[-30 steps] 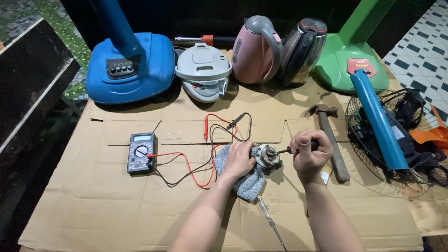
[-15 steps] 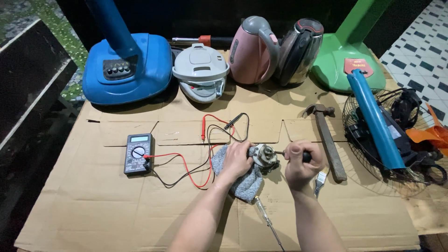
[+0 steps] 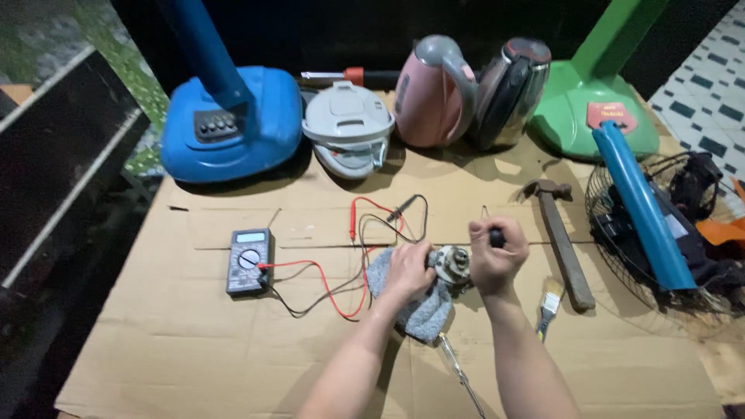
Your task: The person uses a screwdriver to adjust a small electrical component held in the left hand over a cloth. The person repeatedly turns the screwdriver while holding the component steady, with a multimeter and other tools visible on the table.
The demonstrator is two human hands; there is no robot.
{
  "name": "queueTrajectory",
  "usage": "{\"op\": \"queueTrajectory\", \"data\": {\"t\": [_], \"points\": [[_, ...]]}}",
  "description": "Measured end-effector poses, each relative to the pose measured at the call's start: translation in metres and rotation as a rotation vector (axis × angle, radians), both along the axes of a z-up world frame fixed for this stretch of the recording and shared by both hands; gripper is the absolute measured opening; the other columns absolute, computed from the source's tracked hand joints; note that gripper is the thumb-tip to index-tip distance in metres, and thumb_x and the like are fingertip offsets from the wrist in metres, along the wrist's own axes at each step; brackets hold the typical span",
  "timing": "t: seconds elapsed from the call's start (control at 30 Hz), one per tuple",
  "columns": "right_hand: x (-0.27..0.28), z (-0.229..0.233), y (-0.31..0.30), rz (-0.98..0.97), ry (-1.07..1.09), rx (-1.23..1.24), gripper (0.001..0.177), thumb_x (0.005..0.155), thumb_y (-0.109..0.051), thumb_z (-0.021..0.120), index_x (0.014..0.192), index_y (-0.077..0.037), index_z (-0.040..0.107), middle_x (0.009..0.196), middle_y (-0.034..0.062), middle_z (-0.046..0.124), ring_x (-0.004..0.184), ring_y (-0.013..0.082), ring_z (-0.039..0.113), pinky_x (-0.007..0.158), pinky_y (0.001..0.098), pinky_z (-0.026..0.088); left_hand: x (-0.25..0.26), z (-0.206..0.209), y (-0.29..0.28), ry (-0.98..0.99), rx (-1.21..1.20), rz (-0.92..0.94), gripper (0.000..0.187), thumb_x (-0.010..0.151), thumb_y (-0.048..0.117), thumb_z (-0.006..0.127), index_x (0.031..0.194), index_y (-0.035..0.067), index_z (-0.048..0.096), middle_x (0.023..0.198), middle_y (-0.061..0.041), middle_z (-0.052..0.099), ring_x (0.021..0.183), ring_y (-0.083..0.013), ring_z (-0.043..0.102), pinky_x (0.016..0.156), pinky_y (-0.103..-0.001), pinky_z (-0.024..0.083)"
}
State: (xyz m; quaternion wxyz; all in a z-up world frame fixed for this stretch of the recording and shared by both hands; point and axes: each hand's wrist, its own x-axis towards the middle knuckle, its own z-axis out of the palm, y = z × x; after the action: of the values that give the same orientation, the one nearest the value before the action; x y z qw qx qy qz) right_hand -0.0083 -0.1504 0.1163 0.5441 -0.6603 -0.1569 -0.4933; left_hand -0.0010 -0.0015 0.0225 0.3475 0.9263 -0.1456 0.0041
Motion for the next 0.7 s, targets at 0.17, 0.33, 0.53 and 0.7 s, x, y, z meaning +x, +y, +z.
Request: {"op": "queueTrajectory", "data": {"t": [0.17,0.33,0.53,0.7], "points": [[0.002,0.010,-0.007,0.495,0.281,-0.268,0.015,0.084,-0.012,0.082,0.074,-0.008,0.071,0.062,0.0077,0.065,0.058,0.0190,0.058,0.060,0.0315,0.050,0.003,-0.012,-0.001,-0.021,-0.042,0.006,0.031,0.081,0.024,0.066,0.111,0.018,0.059,0.106,-0.011,0.070,0.116,-0.0328,0.060,0.101,-0.049,0.044],[0.016,0.024,-0.036,0.771,0.253,-0.037,0.024,0.091,-0.014,0.074,0.073,-0.004,0.061,0.057,0.0060,0.055,0.045,0.0084,0.054,0.041,0.0208,0.046,0.000,-0.012,0.001,-0.060,-0.028,0.009,0.037,0.079,0.025,0.069,0.114,0.022,0.059,0.105,-0.008,0.070,0.116,-0.0305,0.061,0.101,-0.048,0.044],[-0.002,0.011,-0.047,0.626,0.357,0.033,0.030,0.110,-0.026,0.049,0.102,0.001,0.060,0.086,0.0159,0.063,0.079,0.0232,0.069,0.056,0.0332,0.059,0.005,-0.023,-0.002,-0.020,-0.016,0.003,0.040,0.080,0.028,0.067,0.119,0.024,0.059,0.114,-0.007,0.069,0.122,-0.0296,0.059,0.104,-0.048,0.043],[-0.012,0.015,-0.019,0.497,0.062,0.294,0.029,0.104,-0.020,0.066,0.091,0.002,0.053,0.058,0.0071,0.038,0.044,0.0123,0.037,0.043,0.0250,0.036,0.003,-0.022,0.000,-0.028,-0.050,0.000,0.044,0.078,0.022,0.069,0.121,0.024,0.060,0.116,-0.006,0.070,0.123,-0.0299,0.059,0.105,-0.048,0.043]]}}
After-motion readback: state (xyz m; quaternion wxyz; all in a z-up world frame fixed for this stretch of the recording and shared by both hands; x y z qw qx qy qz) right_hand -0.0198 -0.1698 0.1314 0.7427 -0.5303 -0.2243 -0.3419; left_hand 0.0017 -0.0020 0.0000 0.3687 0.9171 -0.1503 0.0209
